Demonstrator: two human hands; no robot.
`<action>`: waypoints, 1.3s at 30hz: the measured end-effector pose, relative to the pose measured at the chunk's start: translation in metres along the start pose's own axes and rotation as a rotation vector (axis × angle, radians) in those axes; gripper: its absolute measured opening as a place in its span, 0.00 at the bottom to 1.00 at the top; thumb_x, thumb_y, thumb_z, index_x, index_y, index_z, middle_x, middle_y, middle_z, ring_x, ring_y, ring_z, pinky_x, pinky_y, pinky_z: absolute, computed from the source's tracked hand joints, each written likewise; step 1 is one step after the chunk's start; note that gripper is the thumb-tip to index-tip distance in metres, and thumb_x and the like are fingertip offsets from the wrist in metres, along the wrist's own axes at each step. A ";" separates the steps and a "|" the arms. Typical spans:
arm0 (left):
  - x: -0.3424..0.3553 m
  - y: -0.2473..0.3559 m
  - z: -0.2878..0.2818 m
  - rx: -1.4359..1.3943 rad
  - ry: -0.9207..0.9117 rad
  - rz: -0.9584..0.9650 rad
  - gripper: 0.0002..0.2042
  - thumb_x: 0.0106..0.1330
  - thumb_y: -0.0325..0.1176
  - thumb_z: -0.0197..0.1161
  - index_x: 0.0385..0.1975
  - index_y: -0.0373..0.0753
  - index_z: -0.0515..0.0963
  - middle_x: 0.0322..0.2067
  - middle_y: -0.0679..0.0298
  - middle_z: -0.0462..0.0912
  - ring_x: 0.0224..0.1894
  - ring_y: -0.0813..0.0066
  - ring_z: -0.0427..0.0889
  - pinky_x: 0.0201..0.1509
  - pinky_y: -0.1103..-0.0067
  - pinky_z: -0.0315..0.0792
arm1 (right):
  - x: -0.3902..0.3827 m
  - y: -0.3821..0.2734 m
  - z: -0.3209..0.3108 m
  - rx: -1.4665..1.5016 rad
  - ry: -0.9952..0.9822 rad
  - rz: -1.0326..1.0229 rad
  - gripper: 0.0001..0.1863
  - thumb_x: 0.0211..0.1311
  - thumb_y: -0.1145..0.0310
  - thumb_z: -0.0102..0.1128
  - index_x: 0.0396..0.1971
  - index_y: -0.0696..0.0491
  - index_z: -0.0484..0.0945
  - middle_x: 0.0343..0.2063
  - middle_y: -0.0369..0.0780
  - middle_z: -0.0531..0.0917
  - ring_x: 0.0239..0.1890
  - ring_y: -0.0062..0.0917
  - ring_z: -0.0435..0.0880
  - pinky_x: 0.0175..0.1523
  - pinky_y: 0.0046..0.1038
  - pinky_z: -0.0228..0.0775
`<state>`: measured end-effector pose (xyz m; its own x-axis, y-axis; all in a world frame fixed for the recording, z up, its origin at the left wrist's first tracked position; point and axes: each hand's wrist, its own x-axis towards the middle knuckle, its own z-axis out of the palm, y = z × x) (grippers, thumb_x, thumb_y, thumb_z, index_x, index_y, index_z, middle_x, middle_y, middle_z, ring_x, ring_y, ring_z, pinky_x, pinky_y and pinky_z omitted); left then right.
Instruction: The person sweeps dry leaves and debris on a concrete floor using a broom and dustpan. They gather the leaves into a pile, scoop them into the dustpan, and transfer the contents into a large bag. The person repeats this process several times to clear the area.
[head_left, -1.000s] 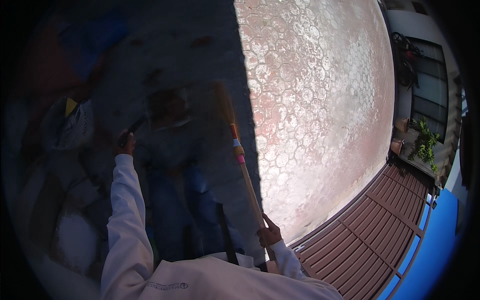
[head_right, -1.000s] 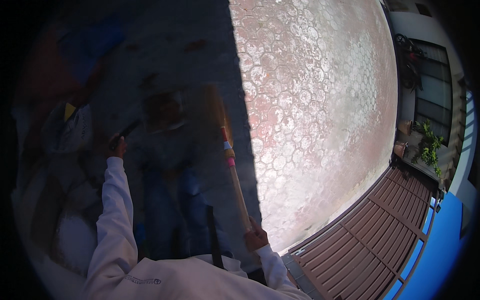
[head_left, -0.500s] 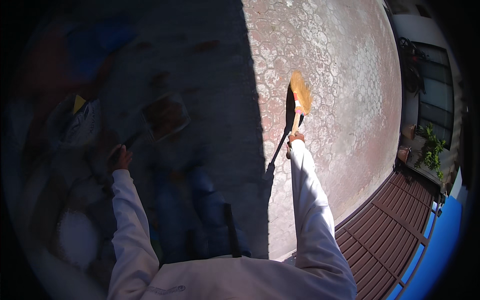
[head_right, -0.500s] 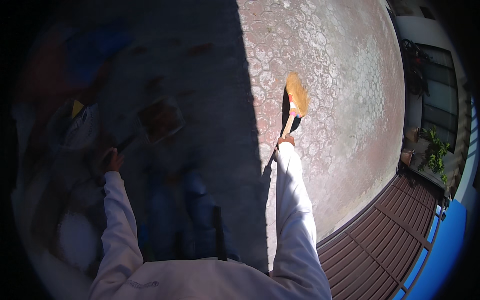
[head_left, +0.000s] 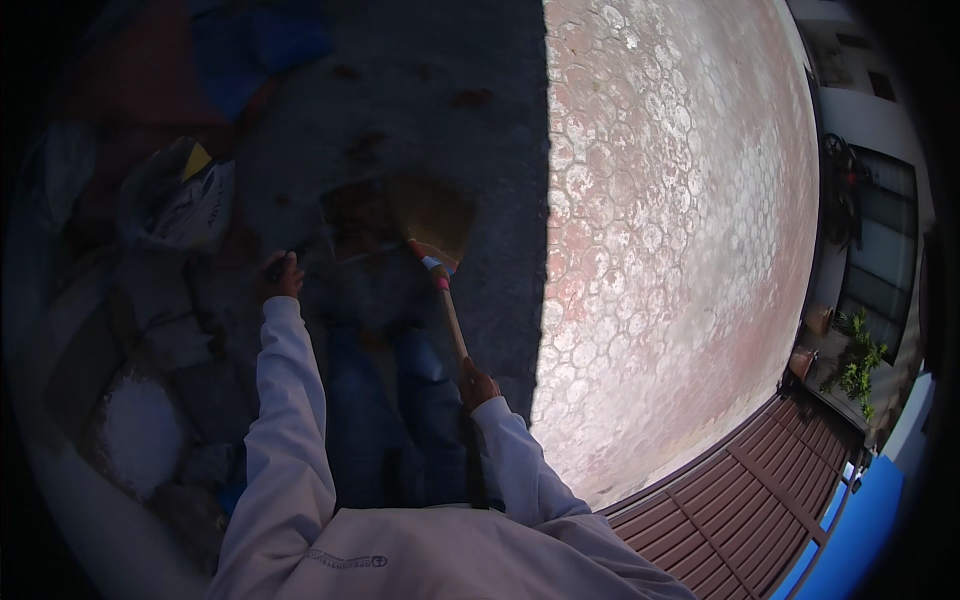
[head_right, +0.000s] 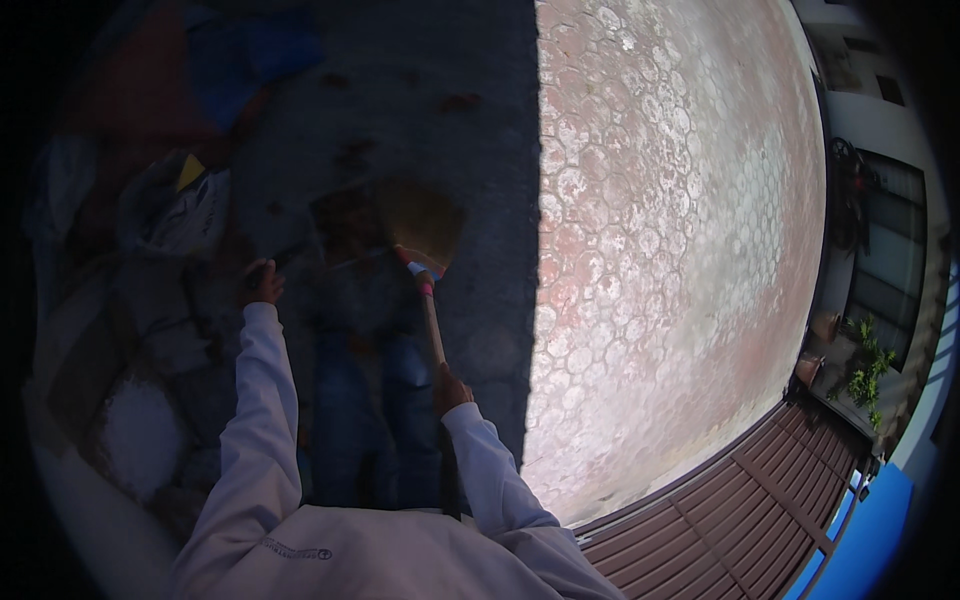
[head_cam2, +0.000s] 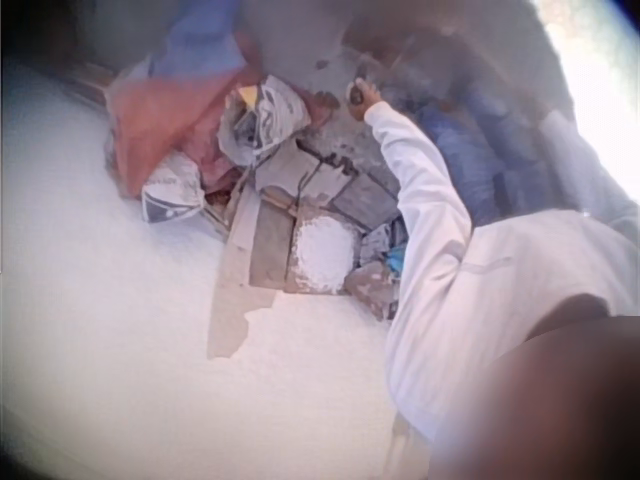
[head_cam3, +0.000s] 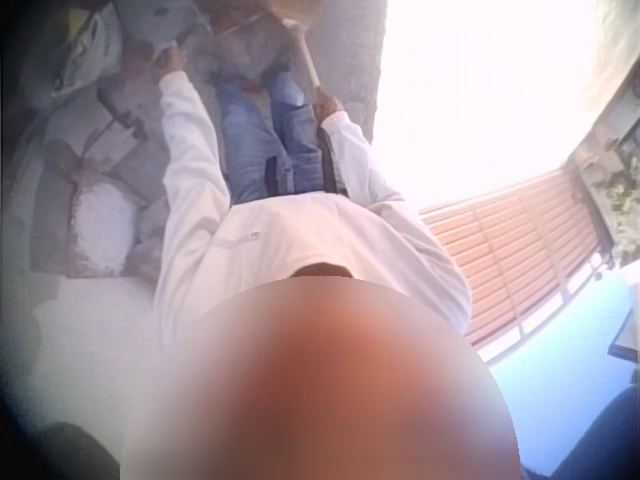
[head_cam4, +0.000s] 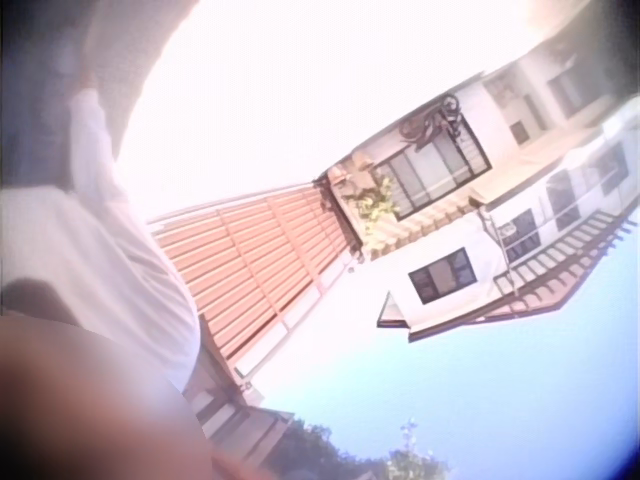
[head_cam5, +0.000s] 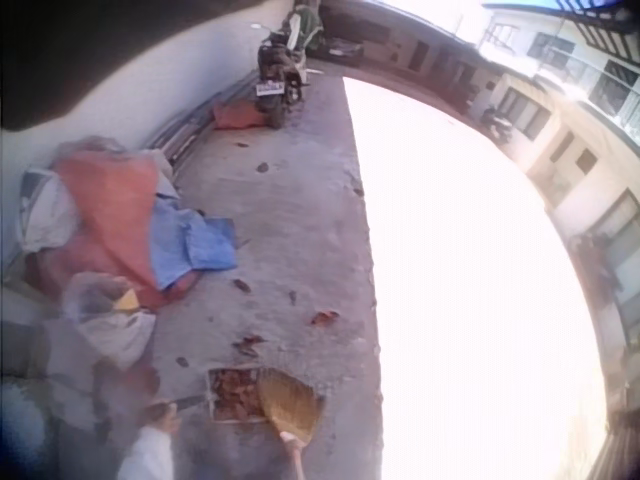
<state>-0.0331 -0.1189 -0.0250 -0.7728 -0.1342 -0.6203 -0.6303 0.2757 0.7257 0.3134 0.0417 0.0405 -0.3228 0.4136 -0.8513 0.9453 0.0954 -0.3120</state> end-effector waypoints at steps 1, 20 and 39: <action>0.003 -0.002 -0.003 0.007 0.011 -0.017 0.13 0.50 0.36 0.65 0.35 0.44 0.73 0.24 0.66 0.76 0.22 0.76 0.77 0.23 0.80 0.69 | -0.017 0.004 0.001 0.066 -0.008 0.027 0.23 0.55 0.63 0.47 0.53 0.49 0.64 0.35 0.53 0.77 0.42 0.46 0.75 0.44 0.36 0.67; 0.059 0.029 -0.103 -0.240 -0.062 -0.177 0.15 0.51 0.41 0.65 0.36 0.45 0.73 0.35 0.64 0.77 0.31 0.65 0.80 0.30 0.75 0.74 | -0.195 -0.029 -0.062 0.701 0.047 0.142 0.28 0.58 0.68 0.50 0.59 0.47 0.56 0.12 0.31 0.69 0.10 0.11 0.63 0.13 0.18 0.56; 0.092 0.038 -0.085 -0.691 0.126 -0.245 0.15 0.51 0.37 0.65 0.37 0.41 0.73 0.35 0.59 0.76 0.30 0.61 0.78 0.35 0.69 0.73 | 0.233 -0.133 -0.211 0.590 0.087 0.239 0.05 0.60 0.64 0.47 0.34 0.46 0.68 0.11 0.37 0.67 0.09 0.25 0.66 0.13 0.29 0.59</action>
<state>-0.1345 -0.2015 -0.0299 -0.5803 -0.2344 -0.7799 -0.6565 -0.4321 0.6183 0.1224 0.3167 -0.0272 -0.0783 0.4362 -0.8964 0.7976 -0.5120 -0.3188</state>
